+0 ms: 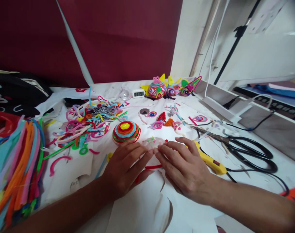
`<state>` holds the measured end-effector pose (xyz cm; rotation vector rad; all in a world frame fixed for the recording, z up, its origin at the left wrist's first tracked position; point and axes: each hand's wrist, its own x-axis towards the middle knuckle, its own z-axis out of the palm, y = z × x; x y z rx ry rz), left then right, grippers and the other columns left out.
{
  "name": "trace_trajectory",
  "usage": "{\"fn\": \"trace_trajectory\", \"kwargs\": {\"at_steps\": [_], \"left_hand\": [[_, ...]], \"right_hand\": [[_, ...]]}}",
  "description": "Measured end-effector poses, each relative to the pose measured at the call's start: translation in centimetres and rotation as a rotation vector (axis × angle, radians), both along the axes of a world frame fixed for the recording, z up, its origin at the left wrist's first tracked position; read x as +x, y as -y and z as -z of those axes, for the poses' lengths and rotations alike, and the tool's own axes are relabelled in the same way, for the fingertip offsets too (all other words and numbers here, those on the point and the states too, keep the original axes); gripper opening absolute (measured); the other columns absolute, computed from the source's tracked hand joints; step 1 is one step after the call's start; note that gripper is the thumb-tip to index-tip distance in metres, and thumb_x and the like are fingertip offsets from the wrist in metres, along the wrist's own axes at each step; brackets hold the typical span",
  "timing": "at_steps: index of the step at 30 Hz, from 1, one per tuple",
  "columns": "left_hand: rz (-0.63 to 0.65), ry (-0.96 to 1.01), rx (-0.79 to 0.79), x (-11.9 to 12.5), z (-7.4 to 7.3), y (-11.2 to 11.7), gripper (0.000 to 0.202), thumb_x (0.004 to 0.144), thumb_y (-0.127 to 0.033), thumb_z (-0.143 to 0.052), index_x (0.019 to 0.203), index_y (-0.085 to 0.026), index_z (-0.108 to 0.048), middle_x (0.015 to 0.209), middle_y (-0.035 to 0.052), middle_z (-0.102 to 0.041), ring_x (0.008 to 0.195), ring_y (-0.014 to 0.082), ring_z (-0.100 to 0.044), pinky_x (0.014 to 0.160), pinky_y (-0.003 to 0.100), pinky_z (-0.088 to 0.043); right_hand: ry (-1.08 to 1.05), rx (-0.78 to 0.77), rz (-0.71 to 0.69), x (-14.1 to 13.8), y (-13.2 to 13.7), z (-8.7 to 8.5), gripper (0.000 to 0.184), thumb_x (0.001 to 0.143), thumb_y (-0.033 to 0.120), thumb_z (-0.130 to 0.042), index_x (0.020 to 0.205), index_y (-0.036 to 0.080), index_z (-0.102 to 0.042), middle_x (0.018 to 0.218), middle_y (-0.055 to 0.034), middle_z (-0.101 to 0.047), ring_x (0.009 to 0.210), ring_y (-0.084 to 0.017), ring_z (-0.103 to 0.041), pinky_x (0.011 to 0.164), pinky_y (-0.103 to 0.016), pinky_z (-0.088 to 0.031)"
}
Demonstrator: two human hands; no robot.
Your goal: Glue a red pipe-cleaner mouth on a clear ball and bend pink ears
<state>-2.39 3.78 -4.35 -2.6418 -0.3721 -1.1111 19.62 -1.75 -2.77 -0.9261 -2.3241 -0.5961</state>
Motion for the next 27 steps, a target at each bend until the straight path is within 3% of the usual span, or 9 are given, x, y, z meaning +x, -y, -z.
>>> {"fn": "trace_trajectory", "kwargs": {"at_steps": [8,20,27], "left_hand": [[-0.014,-0.008,-0.006,0.1,-0.1,0.0,0.042,0.081,-0.019,-0.067,0.121,-0.009,-0.057,0.107,0.0145,-0.066,0.110,0.0270,-0.058,0.098,0.049,-0.048],[0.000,0.008,-0.032,-0.5,-0.1,-0.3,0.049,0.077,-0.021,-0.074,0.121,-0.008,-0.056,0.110,0.0159,-0.069,0.112,0.0278,-0.060,0.098,0.050,-0.049],[0.055,0.072,-0.016,-1.3,-0.6,-0.7,0.032,0.079,-0.022,-0.072,0.107,-0.015,-0.059,0.100,0.0096,-0.071,0.103,0.0231,-0.065,0.094,0.048,-0.053]], "right_hand": [[-0.022,-0.033,0.006,-0.4,0.4,-0.3,0.034,0.091,0.023,-0.052,0.118,0.003,-0.060,0.114,-0.0133,-0.067,0.106,-0.029,-0.055,0.093,-0.052,-0.038],[0.019,0.011,0.038,-0.2,0.2,-0.4,0.028,0.095,0.011,-0.043,0.115,0.003,-0.062,0.112,-0.0144,-0.068,0.104,-0.029,-0.056,0.092,-0.052,-0.038],[0.004,0.003,0.045,-0.1,0.1,-0.5,0.028,0.095,0.013,-0.044,0.114,0.003,-0.062,0.112,-0.0151,-0.068,0.103,-0.029,-0.056,0.090,-0.053,-0.042]]}}
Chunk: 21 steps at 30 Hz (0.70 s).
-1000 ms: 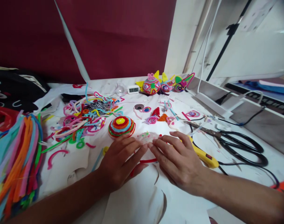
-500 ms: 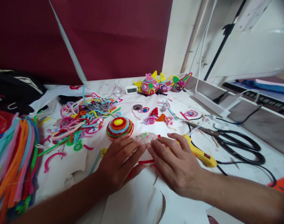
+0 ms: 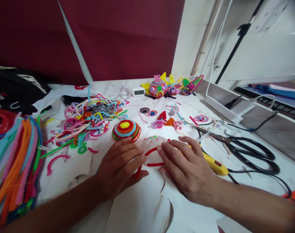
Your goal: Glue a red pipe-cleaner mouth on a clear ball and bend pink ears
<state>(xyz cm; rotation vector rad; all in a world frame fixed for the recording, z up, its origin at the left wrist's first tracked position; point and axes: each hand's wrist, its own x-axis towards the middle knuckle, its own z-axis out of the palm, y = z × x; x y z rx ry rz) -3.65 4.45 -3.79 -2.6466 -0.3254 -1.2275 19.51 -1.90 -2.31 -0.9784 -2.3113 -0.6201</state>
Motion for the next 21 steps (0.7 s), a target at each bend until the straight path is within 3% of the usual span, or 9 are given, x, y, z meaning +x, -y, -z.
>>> {"fn": "trace_trajectory", "kwargs": {"at_steps": [3,7,15,21], "left_hand": [[0.044,0.015,0.019,-0.6,-0.2,0.1,0.027,0.078,-0.016,-0.073,0.103,-0.017,-0.062,0.096,0.0044,-0.072,0.099,0.0202,-0.067,0.097,0.048,-0.052],[0.035,-0.061,-0.024,-1.3,-0.6,0.8,0.023,0.085,-0.007,-0.060,0.105,-0.017,-0.063,0.096,0.0042,-0.074,0.099,0.0199,-0.067,0.102,0.051,-0.047],[-0.001,-0.127,-0.036,-1.2,-1.1,1.6,0.028,0.094,-0.007,-0.045,0.108,-0.020,-0.065,0.096,0.0010,-0.074,0.101,0.0163,-0.066,0.107,0.045,-0.043],[-0.030,-0.104,-0.003,-0.8,-0.8,1.8,0.025,0.086,-0.005,-0.057,0.104,-0.021,-0.066,0.093,-0.0010,-0.073,0.096,0.0158,-0.067,0.108,0.046,-0.043]], "right_hand": [[-0.006,-0.003,-0.001,0.1,0.0,0.0,0.028,0.095,0.014,-0.046,0.115,0.003,-0.061,0.113,-0.0153,-0.068,0.103,-0.030,-0.057,0.090,-0.054,-0.042],[-0.006,-0.008,-0.004,0.2,0.0,0.0,0.028,0.096,0.014,-0.044,0.115,0.003,-0.061,0.112,-0.0153,-0.068,0.103,-0.029,-0.057,0.090,-0.053,-0.041],[-0.016,-0.016,-0.007,0.1,0.0,-0.1,0.027,0.095,0.015,-0.046,0.115,0.003,-0.061,0.112,-0.0145,-0.068,0.101,-0.030,-0.059,0.090,-0.053,-0.041],[-0.022,-0.014,-0.011,0.0,0.1,0.0,0.027,0.095,0.014,-0.045,0.114,0.004,-0.062,0.111,-0.0140,-0.069,0.102,-0.029,-0.058,0.091,-0.052,-0.041]]}}
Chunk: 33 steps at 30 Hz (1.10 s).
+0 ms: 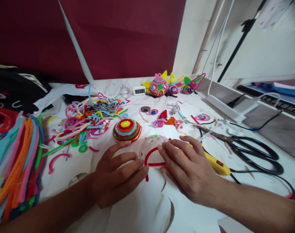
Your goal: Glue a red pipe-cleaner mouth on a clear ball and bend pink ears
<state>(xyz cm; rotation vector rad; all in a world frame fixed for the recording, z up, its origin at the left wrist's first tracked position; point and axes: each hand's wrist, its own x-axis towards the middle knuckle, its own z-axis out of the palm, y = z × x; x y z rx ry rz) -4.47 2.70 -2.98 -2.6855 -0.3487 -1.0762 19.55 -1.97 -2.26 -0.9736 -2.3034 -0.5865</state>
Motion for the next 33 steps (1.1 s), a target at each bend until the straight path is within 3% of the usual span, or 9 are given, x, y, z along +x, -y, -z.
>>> {"fn": "trace_trajectory", "kwargs": {"at_steps": [6,11,33], "left_hand": [[-0.012,0.012,0.068,0.57,0.07,0.37,0.022,0.085,-0.005,-0.061,0.093,-0.024,-0.068,0.085,-0.0046,-0.073,0.088,0.0137,-0.068,0.105,0.047,-0.046],[0.006,-0.003,0.082,0.71,-0.23,0.54,0.023,0.081,-0.006,-0.068,0.097,-0.023,-0.069,0.083,-0.0056,-0.073,0.085,0.0125,-0.068,0.105,0.045,-0.046],[0.017,-0.003,0.024,0.82,0.36,-0.09,0.023,0.079,-0.003,-0.069,0.100,-0.014,-0.069,0.089,0.0013,-0.075,0.096,0.0163,-0.066,0.107,0.046,-0.041]], "right_hand": [[0.004,-0.014,-0.010,0.02,0.03,0.02,0.028,0.095,0.013,-0.045,0.116,0.003,-0.061,0.112,-0.0150,-0.068,0.103,-0.030,-0.057,0.090,-0.054,-0.041],[0.005,-0.005,-0.012,0.00,0.01,0.05,0.028,0.094,0.013,-0.046,0.115,0.003,-0.062,0.112,-0.0147,-0.068,0.102,-0.030,-0.057,0.090,-0.054,-0.041],[-0.009,-0.022,-0.005,0.12,-0.13,0.01,0.028,0.094,0.014,-0.047,0.114,0.002,-0.062,0.112,-0.0152,-0.068,0.101,-0.030,-0.056,0.091,-0.053,-0.039]]}}
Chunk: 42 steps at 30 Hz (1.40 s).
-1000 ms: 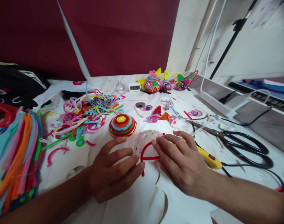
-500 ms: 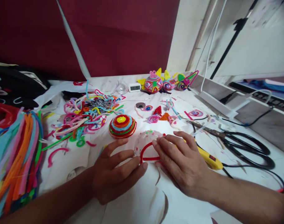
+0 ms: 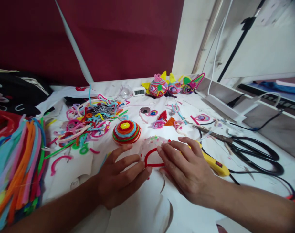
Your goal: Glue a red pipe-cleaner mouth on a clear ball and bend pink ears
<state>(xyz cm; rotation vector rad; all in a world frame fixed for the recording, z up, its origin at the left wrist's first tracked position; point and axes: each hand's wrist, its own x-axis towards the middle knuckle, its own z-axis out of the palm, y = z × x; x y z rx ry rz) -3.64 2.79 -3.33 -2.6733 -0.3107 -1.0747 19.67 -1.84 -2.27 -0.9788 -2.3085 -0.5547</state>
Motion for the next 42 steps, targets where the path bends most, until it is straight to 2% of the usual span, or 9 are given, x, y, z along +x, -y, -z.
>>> {"fn": "trace_trajectory", "kwargs": {"at_steps": [10,19,29,35,38,42], "left_hand": [[0.018,-0.052,-0.020,-0.2,-0.4,-0.2,0.023,0.090,-0.002,-0.051,0.103,-0.010,-0.068,0.094,0.0065,-0.075,0.103,0.0193,-0.063,0.108,0.048,-0.038],[-0.001,-0.053,0.014,0.0,-0.5,-0.3,0.022,0.090,-0.003,-0.051,0.099,-0.013,-0.068,0.090,0.0042,-0.075,0.096,0.0178,-0.065,0.106,0.047,-0.040],[0.055,-0.038,-0.004,-0.2,0.3,-0.8,0.020,0.086,-0.007,-0.059,0.103,-0.015,-0.067,0.094,0.0057,-0.074,0.101,0.0211,-0.065,0.099,0.048,-0.049],[0.074,-0.034,0.140,-0.3,0.5,-1.9,0.019,0.081,-0.013,-0.067,0.099,-0.016,-0.067,0.091,0.0051,-0.072,0.096,0.0201,-0.066,0.094,0.043,-0.054],[0.078,-0.004,0.109,-0.3,0.0,-2.3,0.019,0.085,-0.013,-0.058,0.102,-0.015,-0.064,0.094,0.0095,-0.070,0.097,0.0223,-0.066,0.090,0.046,-0.055],[-0.005,0.088,0.013,-0.8,-1.9,-1.4,0.032,0.080,-0.005,-0.056,0.110,-0.016,-0.058,0.099,0.0121,-0.068,0.098,0.0234,-0.063,0.082,0.043,-0.057]], "right_hand": [[0.000,0.009,0.010,0.0,-0.1,0.0,0.028,0.096,0.014,-0.045,0.113,0.004,-0.063,0.112,-0.0127,-0.068,0.102,-0.028,-0.055,0.092,-0.051,-0.037],[0.033,0.018,0.004,0.0,-0.1,0.3,0.027,0.095,0.014,-0.046,0.115,0.004,-0.062,0.113,-0.0125,-0.068,0.103,-0.028,-0.054,0.093,-0.052,-0.037],[0.046,0.042,0.016,0.1,-0.1,0.5,0.027,0.096,0.015,-0.044,0.115,0.007,-0.061,0.116,-0.0115,-0.066,0.105,-0.028,-0.054,0.095,-0.052,-0.036],[0.035,0.038,0.014,0.2,-0.5,0.6,0.027,0.095,0.015,-0.047,0.117,0.006,-0.060,0.117,-0.0121,-0.064,0.106,-0.028,-0.052,0.095,-0.052,-0.035],[0.000,0.042,0.019,0.2,-0.8,0.6,0.028,0.096,0.016,-0.046,0.118,0.005,-0.059,0.116,-0.0124,-0.065,0.105,-0.027,-0.052,0.094,-0.051,-0.036],[-0.030,0.032,0.023,0.2,-1.0,0.5,0.030,0.097,0.021,-0.046,0.119,0.005,-0.058,0.114,-0.0129,-0.065,0.103,-0.027,-0.052,0.094,-0.050,-0.036]]}}
